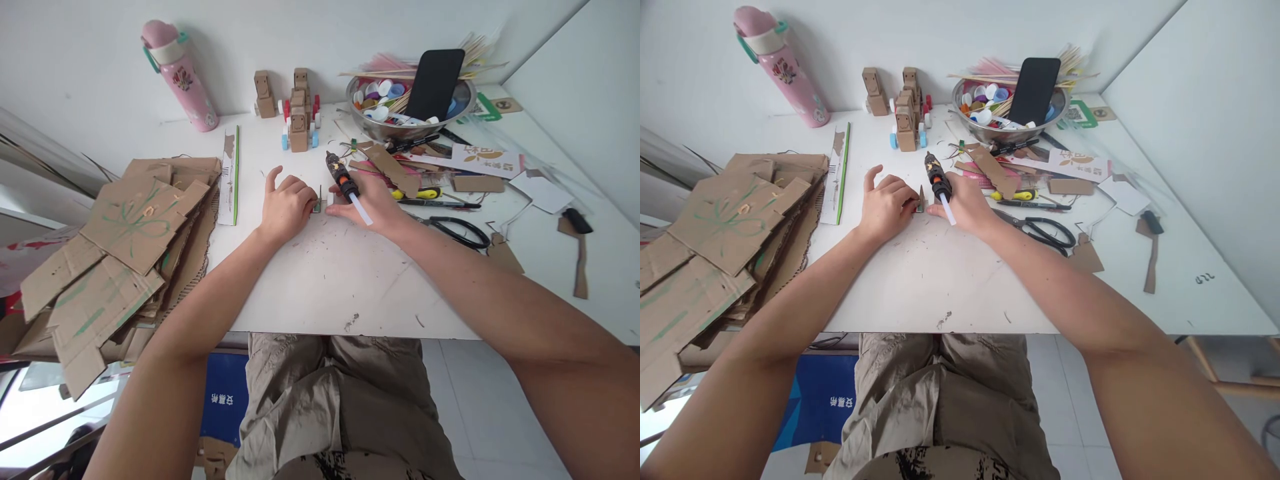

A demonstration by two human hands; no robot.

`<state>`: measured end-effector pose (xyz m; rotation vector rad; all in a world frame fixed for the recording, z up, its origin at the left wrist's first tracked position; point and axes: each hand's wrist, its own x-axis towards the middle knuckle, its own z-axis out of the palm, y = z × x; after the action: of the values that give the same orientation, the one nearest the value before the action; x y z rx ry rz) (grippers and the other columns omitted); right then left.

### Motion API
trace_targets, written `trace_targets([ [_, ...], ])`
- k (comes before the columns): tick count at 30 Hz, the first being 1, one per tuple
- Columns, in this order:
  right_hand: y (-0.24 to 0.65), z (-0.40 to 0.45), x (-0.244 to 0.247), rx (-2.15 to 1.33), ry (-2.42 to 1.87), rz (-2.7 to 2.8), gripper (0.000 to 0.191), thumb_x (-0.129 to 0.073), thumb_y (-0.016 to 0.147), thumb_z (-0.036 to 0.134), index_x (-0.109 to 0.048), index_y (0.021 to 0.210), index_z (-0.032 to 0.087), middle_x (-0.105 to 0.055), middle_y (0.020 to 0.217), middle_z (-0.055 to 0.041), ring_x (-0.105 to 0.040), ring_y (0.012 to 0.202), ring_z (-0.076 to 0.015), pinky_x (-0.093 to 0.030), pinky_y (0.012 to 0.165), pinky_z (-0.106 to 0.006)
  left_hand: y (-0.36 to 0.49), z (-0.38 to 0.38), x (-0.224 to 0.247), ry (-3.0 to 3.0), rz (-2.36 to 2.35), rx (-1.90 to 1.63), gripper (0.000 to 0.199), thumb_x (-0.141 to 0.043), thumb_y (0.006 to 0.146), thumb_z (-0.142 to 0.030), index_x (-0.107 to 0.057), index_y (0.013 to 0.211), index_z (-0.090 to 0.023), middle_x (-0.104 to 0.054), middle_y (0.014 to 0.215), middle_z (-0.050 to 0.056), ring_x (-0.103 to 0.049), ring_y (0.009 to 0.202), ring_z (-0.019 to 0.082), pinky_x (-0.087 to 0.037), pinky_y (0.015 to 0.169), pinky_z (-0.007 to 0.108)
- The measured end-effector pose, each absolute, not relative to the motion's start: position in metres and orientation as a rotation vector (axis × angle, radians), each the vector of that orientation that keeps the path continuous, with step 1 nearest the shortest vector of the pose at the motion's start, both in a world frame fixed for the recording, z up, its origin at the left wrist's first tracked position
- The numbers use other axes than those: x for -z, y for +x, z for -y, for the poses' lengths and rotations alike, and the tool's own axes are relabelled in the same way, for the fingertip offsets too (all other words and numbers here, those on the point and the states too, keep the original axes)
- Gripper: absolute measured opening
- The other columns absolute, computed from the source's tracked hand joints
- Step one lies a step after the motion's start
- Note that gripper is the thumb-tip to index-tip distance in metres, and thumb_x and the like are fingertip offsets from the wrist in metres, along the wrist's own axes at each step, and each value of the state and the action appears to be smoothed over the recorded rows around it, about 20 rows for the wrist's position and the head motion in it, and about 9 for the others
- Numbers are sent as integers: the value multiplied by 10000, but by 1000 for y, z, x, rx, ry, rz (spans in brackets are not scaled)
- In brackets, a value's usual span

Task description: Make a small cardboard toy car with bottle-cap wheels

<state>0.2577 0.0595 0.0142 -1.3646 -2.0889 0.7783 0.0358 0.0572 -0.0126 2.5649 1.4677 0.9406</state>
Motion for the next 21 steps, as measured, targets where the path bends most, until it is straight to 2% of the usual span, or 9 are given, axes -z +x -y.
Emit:
trace_targets([
  [4, 263, -61, -16, -872, -1387, 1960, 385, -984, 717, 391, -678, 914, 265, -818, 1074, -84, -797, 1070, -363, -644, 1002, -543, 33, -53, 12, 2573, -1442, -974, 213, -645, 952, -193, -775, 995, -356, -821, 1031, 19, -736, 1201, 308, -309, 1424, 695],
  [8, 269, -61, -16, -947, -1336, 1950, 315, -946, 757, 378, -746, 976, 272, -842, 1124, -96, -806, 1070, -346, -652, 1041, -578, 21, -45, 8, 2596, -1468, -941, 238, -725, 973, -280, -717, 1197, -361, -817, 1281, 44, -709, 1328, 328, -302, 1419, 656],
  [10, 270, -62, -14, -967, -1331, 1957, 289, -928, 761, 350, -755, 980, 276, -851, 1149, -104, -810, 1093, -354, -644, 1074, -600, 13, -43, 6, 2603, -1498, -929, 289, -757, 976, -339, -686, 1255, -362, -803, 1342, 60, -697, 1355, 341, -335, 1391, 630],
  [13, 270, -62, -12, -969, -1310, 1956, 260, -900, 762, 289, -755, 977, 275, -859, 1197, -117, -811, 1157, -369, -637, 1104, -610, 5, -43, 5, 2594, -1538, -948, 316, -781, 962, -367, -669, 1257, -355, -809, 1289, 74, -710, 1302, 354, -436, 1285, 585],
  [17, 269, -59, -14, -916, -1301, 1998, 241, -853, 747, 195, -768, 965, 253, -861, 1146, -105, -815, 1146, -365, -655, 1071, -547, 2, -46, 5, 2511, -1569, -933, 227, -745, 956, -290, -645, 1158, -315, -814, 1052, 54, -773, 1012, 305, -532, 1091, 545],
  [21, 264, -55, -18, -908, -1297, 2063, 239, -790, 740, 130, -799, 950, 243, -857, 1026, -84, -824, 1069, -354, -675, 1003, -488, 3, -48, 6, 2398, -1554, -932, 223, -729, 943, -223, -608, 1110, -308, -810, 879, -6, -790, 843, 250, -549, 1080, 540],
])
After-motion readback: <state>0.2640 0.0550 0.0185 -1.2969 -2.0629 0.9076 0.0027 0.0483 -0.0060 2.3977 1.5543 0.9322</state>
